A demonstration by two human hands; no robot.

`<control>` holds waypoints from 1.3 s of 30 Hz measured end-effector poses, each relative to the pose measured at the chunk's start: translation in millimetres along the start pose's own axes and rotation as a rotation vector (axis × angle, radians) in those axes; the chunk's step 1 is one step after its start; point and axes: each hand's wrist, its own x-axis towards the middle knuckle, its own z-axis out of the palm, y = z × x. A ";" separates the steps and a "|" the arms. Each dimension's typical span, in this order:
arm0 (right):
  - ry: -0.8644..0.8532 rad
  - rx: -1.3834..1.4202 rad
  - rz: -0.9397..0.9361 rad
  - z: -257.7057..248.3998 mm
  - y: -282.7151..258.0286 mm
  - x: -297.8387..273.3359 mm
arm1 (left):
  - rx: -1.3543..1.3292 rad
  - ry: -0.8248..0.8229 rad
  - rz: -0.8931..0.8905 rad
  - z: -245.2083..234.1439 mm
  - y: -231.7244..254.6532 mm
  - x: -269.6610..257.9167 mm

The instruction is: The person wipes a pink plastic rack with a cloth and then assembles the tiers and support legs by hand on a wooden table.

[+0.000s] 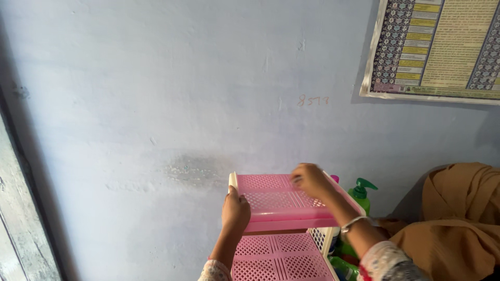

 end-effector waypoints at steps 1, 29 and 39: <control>0.019 -0.063 0.032 -9.9 15.7 -7.7 | 0.025 -0.003 -0.014 -2.2 2.9 -1.7; 0.100 0.166 -0.036 9.1 -30.2 -2.1 | -0.073 0.031 -0.102 3.9 8.5 -6.0; 0.261 -0.233 0.081 -28.1 51.3 -62.7 | -0.198 0.045 -0.084 18.1 -10.1 10.7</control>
